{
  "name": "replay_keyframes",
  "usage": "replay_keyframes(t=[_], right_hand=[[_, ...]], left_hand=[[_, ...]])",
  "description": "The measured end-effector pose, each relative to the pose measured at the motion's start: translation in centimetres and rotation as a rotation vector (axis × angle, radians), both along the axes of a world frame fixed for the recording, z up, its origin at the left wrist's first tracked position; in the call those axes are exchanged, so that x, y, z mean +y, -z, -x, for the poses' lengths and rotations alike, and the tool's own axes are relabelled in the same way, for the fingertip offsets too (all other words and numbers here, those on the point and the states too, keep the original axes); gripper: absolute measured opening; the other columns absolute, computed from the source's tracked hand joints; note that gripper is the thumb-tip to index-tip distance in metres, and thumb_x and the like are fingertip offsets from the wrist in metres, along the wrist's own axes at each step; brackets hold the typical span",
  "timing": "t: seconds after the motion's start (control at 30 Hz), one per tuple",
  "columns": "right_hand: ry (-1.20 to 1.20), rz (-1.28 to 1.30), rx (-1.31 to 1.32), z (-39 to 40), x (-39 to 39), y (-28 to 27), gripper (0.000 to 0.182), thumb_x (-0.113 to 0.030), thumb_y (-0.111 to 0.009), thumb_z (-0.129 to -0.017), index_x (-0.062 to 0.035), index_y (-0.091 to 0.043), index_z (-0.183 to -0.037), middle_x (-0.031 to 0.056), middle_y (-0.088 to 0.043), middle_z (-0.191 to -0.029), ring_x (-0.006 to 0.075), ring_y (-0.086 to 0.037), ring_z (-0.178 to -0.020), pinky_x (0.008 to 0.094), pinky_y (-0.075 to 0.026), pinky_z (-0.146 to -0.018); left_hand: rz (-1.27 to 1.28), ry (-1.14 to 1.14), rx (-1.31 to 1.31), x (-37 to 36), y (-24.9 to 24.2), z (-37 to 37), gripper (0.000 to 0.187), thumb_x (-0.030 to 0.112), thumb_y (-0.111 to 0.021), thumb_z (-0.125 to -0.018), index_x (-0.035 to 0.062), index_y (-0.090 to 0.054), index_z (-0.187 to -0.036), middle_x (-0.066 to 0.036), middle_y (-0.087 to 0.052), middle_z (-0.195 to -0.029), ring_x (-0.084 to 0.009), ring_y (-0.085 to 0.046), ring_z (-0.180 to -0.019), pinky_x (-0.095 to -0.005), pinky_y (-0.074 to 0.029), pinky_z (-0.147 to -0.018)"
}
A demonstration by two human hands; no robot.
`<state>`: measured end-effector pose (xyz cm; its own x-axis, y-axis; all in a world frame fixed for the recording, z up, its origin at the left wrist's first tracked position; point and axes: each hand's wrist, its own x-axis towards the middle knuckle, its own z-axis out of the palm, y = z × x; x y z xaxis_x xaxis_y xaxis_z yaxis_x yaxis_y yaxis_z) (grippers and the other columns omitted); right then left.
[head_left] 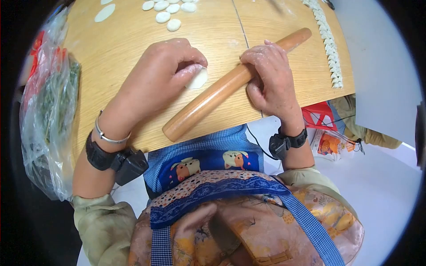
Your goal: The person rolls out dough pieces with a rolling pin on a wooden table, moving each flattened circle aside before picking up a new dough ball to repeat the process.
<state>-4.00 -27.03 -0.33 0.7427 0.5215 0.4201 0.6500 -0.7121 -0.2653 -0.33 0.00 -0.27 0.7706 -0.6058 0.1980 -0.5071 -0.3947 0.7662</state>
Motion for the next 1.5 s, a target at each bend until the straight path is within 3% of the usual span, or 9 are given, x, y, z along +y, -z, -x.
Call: replay_keyframes(t=[0.27, 0.5, 0.6, 0.77, 0.9, 0.97, 1.2, 1.37, 1.5], right_hand=[[-0.165, -0.088, 0.015, 0.3, 0.8, -0.3, 0.036, -0.005, -0.061, -0.068, -0.0063, -0.068, -0.104, 0.0111, -0.065, -0.098, 0.0328, -0.063, -0.096, 0.0464, -0.045, -0.092], [-0.132, 0.099, 0.117, 0.7, 3.2, -1.6, 0.044, -0.027, -0.069, -0.082, -0.0035, -0.063, -0.119, 0.0136, -0.063, -0.111, 0.0328, -0.060, -0.108, 0.0470, -0.043, -0.095], [-0.121, 0.169, 0.034, 0.2, 3.6, -1.6, 0.052, -0.039, -0.062, -0.094, -0.0007, -0.059, -0.129, 0.0172, -0.062, -0.125, 0.0350, -0.057, -0.122, 0.0489, -0.041, -0.102], [-0.092, 0.275, 0.043, -0.8, 4.1, -1.3, 0.051, -0.035, -0.052, -0.102, 0.0023, -0.057, -0.136, 0.0216, -0.059, -0.140, 0.0393, -0.050, -0.137, 0.0532, -0.036, -0.115], [-0.080, 0.282, 0.030, -2.1, 4.9, -1.2, 0.051, -0.034, -0.050, -0.102, 0.0025, -0.057, -0.138, 0.0214, -0.058, -0.142, 0.0399, -0.049, -0.139, 0.0543, -0.036, -0.115], [-0.036, 0.290, -0.017, -2.8, 5.4, -0.9, 0.053, -0.033, -0.048, -0.102, 0.0022, -0.055, -0.141, 0.0215, -0.056, -0.145, 0.0398, -0.047, -0.141, 0.0559, -0.034, -0.117], [-0.024, 0.276, -0.016, -2.9, 5.8, -0.8, 0.056, -0.034, -0.047, -0.103, 0.0008, -0.051, -0.146, 0.0212, -0.051, -0.150, 0.0400, -0.042, -0.145, 0.0594, -0.029, -0.119], [0.002, 0.275, 0.098, 0.8, 4.5, -1.1, 0.060, -0.036, -0.052, -0.100, -0.0012, -0.048, -0.149, 0.0194, -0.047, -0.155, 0.0403, -0.038, -0.147, 0.0582, -0.023, -0.122], [0.057, 0.226, 0.124, 3.7, 3.8, -0.4, 0.066, -0.036, -0.059, -0.096, -0.0028, -0.047, -0.151, 0.0176, -0.046, -0.157, 0.0375, -0.039, -0.147, 0.0585, -0.015, -0.124]], left_hand=[[0.026, 0.002, -0.006, 0.1, 0.5, -0.2, 0.014, 0.007, -0.066, -0.093, -0.0006, -0.072, -0.103, -0.011, -0.063, -0.083, -0.0180, -0.058, -0.071, -0.0330, -0.046, -0.065], [-0.019, -0.025, 0.062, 0.4, 0.0, -0.5, 0.015, 0.010, -0.063, -0.097, -0.0038, -0.067, -0.101, -0.014, -0.065, -0.082, -0.0186, -0.059, -0.071, -0.0337, -0.049, -0.067], [0.070, -0.027, -0.150, 0.6, 1.2, -0.9, 0.016, 0.011, -0.063, -0.096, -0.0042, -0.066, -0.099, -0.013, -0.064, -0.081, -0.0172, -0.057, -0.069, -0.0337, -0.049, -0.067], [-0.048, -0.038, 0.189, 1.0, -0.6, -0.5, 0.023, 0.017, -0.058, -0.100, -0.0048, -0.065, -0.102, -0.021, -0.067, -0.088, -0.0347, -0.064, -0.080, -0.0410, -0.051, -0.077], [-0.040, -0.040, 0.199, 1.2, -0.4, -0.6, 0.025, 0.019, -0.057, -0.101, -0.0047, -0.065, -0.103, -0.024, -0.068, -0.092, -0.0416, -0.064, -0.088, -0.0443, -0.051, -0.081], [-0.009, -0.025, -0.010, 1.3, 0.8, -1.2, 0.026, 0.019, -0.058, -0.100, -0.0051, -0.065, -0.104, -0.024, -0.067, -0.090, -0.0394, -0.065, -0.086, -0.0438, -0.051, -0.080], [-0.031, -0.044, 0.013, 1.2, 0.0, -0.9, 0.024, 0.017, -0.061, -0.098, -0.0059, -0.066, -0.101, -0.022, -0.067, -0.087, -0.0360, -0.065, -0.082, -0.0421, -0.052, -0.077], [-0.037, -0.080, 0.043, 1.0, 0.3, -0.6, 0.015, 0.008, -0.067, -0.088, -0.0049, -0.066, -0.095, -0.013, -0.063, -0.076, -0.0192, -0.059, -0.069, -0.0347, -0.050, -0.066], [-0.022, -0.080, 0.092, 1.0, 0.1, -0.7, 0.013, 0.007, -0.067, -0.086, -0.0040, -0.064, -0.093, -0.010, -0.060, -0.074, -0.0168, -0.057, -0.069, -0.0327, -0.048, -0.065]])
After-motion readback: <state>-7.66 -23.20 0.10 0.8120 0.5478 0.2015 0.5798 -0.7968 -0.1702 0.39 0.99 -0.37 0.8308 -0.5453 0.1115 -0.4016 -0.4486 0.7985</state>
